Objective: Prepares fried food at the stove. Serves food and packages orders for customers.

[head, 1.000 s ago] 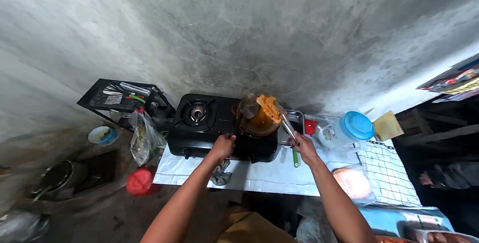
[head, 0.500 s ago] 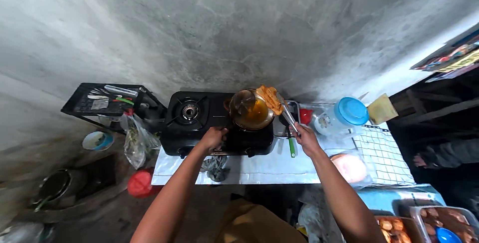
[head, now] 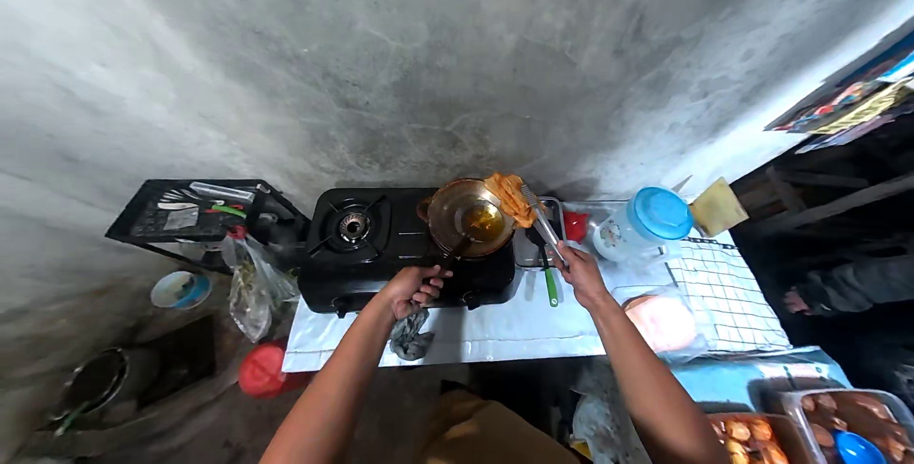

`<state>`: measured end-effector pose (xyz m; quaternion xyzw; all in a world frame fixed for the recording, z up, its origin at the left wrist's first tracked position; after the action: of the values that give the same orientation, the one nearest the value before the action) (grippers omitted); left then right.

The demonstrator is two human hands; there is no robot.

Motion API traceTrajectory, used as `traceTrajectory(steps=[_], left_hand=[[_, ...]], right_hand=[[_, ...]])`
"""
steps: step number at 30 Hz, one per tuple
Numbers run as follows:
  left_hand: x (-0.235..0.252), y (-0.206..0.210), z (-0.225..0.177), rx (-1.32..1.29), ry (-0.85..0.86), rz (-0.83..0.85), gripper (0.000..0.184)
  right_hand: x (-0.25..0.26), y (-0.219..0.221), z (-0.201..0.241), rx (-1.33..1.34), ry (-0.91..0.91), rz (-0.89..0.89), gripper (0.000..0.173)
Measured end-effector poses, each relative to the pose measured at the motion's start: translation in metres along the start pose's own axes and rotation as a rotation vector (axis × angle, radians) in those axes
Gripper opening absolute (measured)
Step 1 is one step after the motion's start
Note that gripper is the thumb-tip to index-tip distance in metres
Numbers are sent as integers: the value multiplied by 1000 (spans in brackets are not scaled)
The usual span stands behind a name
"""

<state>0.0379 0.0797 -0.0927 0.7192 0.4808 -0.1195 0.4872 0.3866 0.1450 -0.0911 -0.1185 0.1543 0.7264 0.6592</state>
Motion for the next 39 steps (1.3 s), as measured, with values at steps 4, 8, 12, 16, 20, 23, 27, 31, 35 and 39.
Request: traceTrajectory(steps=[4, 8, 12, 16, 20, 23, 27, 31, 35, 39], left_hand=[[3, 8, 5, -89, 8, 35, 36], [2, 15, 3, -115, 15, 46, 36], [-7, 21, -5, -90, 41, 25, 35], [-19, 31, -16, -51, 65, 40, 36], [-32, 42, -28, -21, 98, 44, 37], [-43, 48, -37, -16, 122, 41, 38], [-62, 63, -52, -36, 170, 86, 40], [-88, 81, -67, -38, 218, 72, 38], [-111, 97, -82, -9, 293, 100, 38], [-122, 108, -81, 3, 331, 134, 39]], right_hand=[[-3, 2, 5, -26, -17, -13, 35], [-3, 5, 8, -30, -32, -26, 36], [-1, 11, 14, -18, -53, -28, 35], [0, 18, 22, -35, -69, -28, 34], [1, 26, 36, -78, -85, -18, 35], [1, 33, 49, -103, -107, -12, 35], [-2, 45, 77, -133, -177, -14, 35], [-6, 56, 107, -172, -250, 8, 40], [-16, 70, 142, -176, -329, 44, 44], [-34, 78, 162, -143, -365, 66, 44]])
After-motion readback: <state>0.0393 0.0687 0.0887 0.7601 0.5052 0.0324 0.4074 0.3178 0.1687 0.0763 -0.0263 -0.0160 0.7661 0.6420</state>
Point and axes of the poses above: each hand's wrist, its own x-axis towards the middle knuckle, its own y-axis out of the palm, z = x × y, the point moved 9 cm from there along x, towards the middle knuckle, and after that the axes turned 12 degrees about z, right-handed, at the moved point
